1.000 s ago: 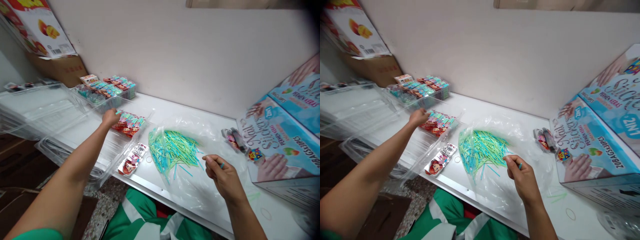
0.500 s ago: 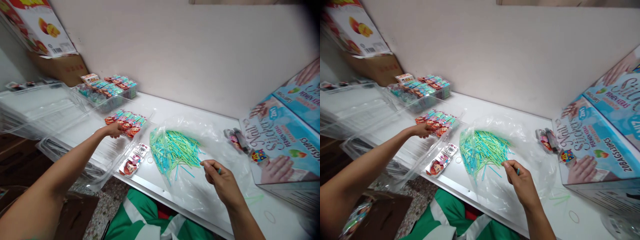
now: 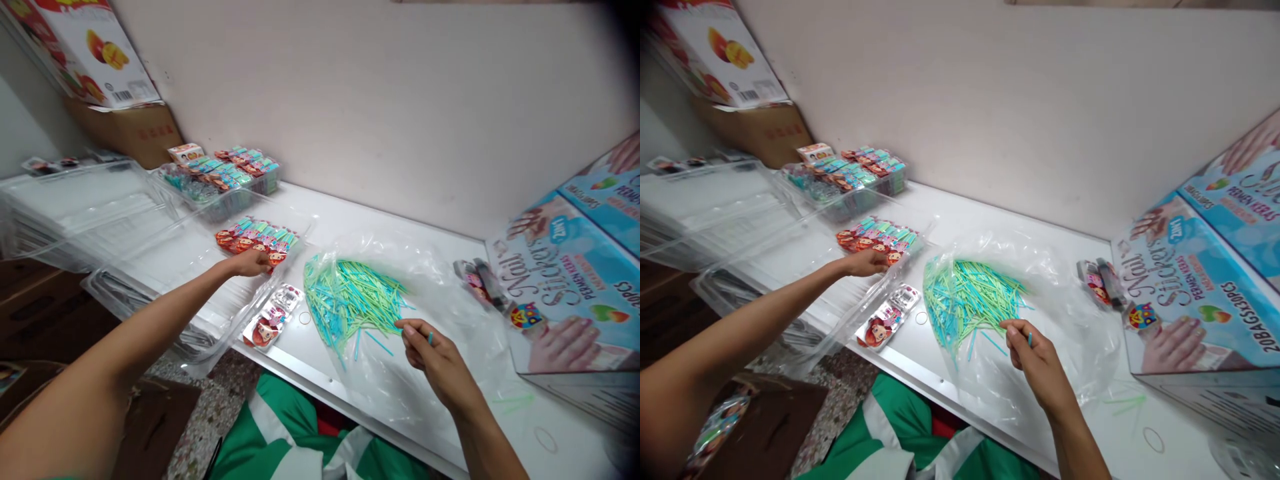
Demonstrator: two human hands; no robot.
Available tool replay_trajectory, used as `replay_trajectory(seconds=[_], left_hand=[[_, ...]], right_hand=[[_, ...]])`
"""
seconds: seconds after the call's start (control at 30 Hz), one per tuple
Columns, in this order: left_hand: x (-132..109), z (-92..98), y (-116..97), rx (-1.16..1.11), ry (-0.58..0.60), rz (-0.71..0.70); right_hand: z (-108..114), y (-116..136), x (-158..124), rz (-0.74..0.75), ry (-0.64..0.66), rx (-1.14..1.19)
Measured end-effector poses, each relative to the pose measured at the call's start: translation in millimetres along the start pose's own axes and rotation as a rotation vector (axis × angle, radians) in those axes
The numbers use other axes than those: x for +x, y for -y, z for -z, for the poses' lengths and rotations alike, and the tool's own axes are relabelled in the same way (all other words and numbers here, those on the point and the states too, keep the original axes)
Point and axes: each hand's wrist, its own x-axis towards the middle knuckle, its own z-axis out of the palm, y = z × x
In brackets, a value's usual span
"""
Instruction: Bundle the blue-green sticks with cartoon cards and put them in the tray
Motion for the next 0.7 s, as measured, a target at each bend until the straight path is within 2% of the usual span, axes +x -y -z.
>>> replay_trajectory(seconds=[0.1, 0.23, 0.37, 0.43, 0.53, 0.7], left_hand=[[1.1, 6.4, -6.1, 0.095, 0.007, -0.032], [7.6, 17.1, -13.1, 0.201, -0.129, -0.076], [19.6, 10.7, -12.1, 0.262, -0.174, -0.077], [24.0, 5.7, -9.0, 0.281, -0.212, -0.021], [24.7, 5.8, -3.9, 0.299, -0.336, 0.092], [14.3, 25.9, 8.5, 0.267, -0.607, 0.338]], right_hand=[[-1.1, 2.6, -1.5, -0.027, 0.044, -0.031], [-3.1, 6.6, -3.1, -0.032, 0.056, -0.097], [-2.4, 5.6, -2.3, -0.022, 0.047, -0.094], [0.0, 3.8, -2.1, -0.026, 0.044, -0.078], [4.5, 0.8, -2.1, -0.036, 0.036, -0.062], [6.8, -4.4, -0.6, -0.051, 0.005, -0.070]])
